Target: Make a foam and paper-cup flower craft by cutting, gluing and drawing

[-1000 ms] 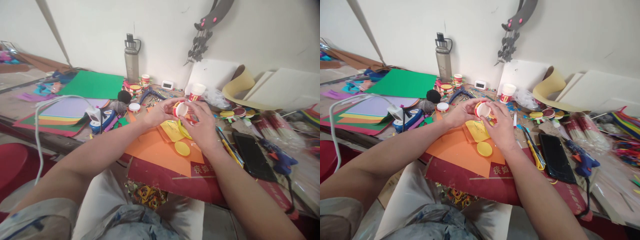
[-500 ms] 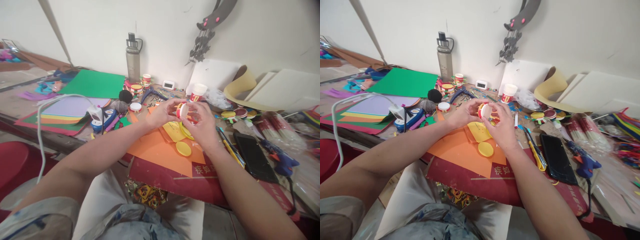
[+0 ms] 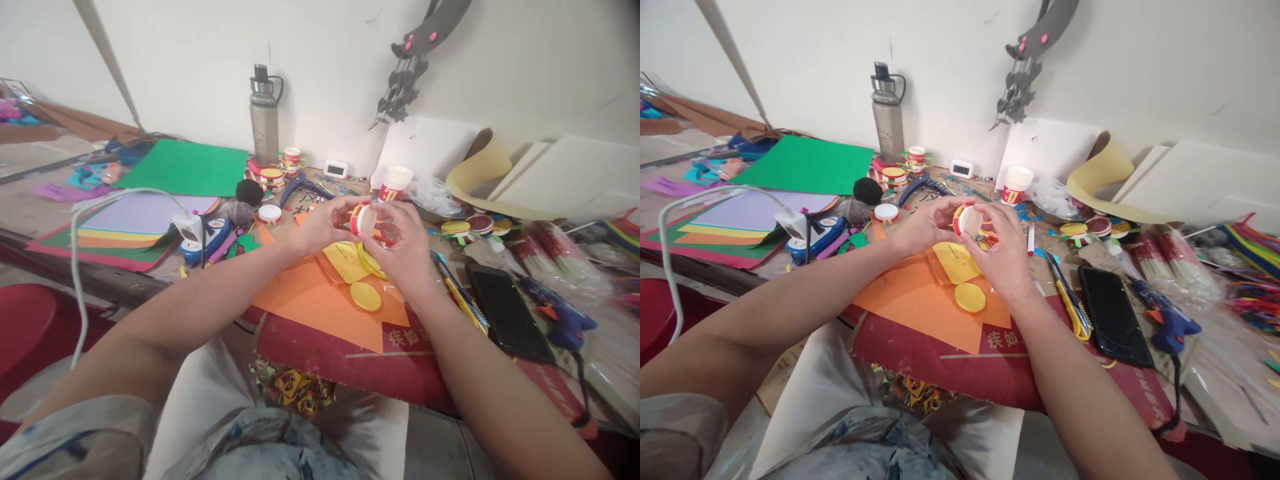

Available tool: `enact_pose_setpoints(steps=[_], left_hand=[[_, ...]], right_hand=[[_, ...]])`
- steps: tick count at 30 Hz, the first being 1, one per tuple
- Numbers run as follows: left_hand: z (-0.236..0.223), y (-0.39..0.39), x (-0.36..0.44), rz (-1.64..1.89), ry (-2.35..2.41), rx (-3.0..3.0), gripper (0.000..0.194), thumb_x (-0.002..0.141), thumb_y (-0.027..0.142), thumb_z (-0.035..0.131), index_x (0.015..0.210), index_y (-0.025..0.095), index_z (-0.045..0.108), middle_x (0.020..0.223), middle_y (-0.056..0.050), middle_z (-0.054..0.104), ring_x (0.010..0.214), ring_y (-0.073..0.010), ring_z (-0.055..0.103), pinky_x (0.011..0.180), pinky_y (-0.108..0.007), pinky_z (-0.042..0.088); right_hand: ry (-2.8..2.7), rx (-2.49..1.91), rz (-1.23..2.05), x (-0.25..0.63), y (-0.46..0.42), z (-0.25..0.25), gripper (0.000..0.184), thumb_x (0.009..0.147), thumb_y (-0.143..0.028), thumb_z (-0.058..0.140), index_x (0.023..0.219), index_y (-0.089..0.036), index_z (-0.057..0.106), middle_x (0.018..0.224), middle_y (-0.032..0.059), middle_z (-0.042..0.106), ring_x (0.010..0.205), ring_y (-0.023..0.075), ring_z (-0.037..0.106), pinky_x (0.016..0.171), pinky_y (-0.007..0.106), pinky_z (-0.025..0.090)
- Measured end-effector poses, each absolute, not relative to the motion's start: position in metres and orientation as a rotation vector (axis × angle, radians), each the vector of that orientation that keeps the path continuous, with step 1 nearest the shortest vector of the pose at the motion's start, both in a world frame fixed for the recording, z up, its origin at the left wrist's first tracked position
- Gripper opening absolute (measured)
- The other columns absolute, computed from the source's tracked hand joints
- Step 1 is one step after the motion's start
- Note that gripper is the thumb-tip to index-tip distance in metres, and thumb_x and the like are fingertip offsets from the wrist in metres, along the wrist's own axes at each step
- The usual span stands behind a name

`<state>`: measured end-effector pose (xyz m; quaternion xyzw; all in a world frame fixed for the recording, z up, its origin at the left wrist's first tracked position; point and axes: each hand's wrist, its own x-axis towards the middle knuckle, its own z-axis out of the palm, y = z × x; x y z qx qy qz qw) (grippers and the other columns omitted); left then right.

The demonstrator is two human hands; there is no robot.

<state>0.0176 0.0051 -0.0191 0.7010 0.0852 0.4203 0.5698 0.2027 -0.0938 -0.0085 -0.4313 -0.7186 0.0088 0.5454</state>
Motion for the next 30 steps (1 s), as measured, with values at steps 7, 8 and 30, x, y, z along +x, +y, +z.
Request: enact_pose_setpoints(steps=[7, 8, 30], left_hand=[[-0.013, -0.007, 0.016, 0.869, 0.227, 1.385, 0.077, 0.069, 0.039, 0.102, 0.139, 0.022, 0.073, 0.142, -0.015, 0.075, 0.139, -0.0377, 0.070, 0.120, -0.060, 0.056], [-0.013, -0.008, 0.016, 0.841, 0.221, 1.330, 0.069, 0.074, 0.042, 0.100, 0.134, 0.021, 0.074, 0.140, -0.015, 0.076, 0.140, -0.0378, 0.070, 0.120, -0.060, 0.056], [-0.014, -0.012, 0.012, 0.786, 0.189, 1.282, 0.078, 0.080, 0.031, 0.094, 0.152, 0.034, 0.065, 0.157, -0.011, 0.066, 0.138, -0.0307, 0.070, 0.117, -0.049, 0.059]], right_hand=[[-1.625, -1.063, 0.055, 0.212, -0.091, -0.009, 0.040, 0.103, -0.055, 0.067, 0.135, -0.032, 0.072, 0.131, 0.0108, 0.074, 0.110, 0.0268, 0.075, 0.092, 0.049, 0.069], [-1.601, -1.066, 0.054, 0.213, -0.092, -0.008, 0.039, 0.104, -0.057, 0.064, 0.133, -0.032, 0.072, 0.129, 0.0104, 0.075, 0.109, 0.0266, 0.075, 0.094, 0.049, 0.069], [-1.676, -1.061, -0.085, 0.208, -0.098, -0.002, 0.022, 0.105, -0.040, 0.062, 0.107, -0.026, 0.079, 0.118, 0.0107, 0.076, 0.115, 0.0280, 0.072, 0.089, 0.044, 0.065]])
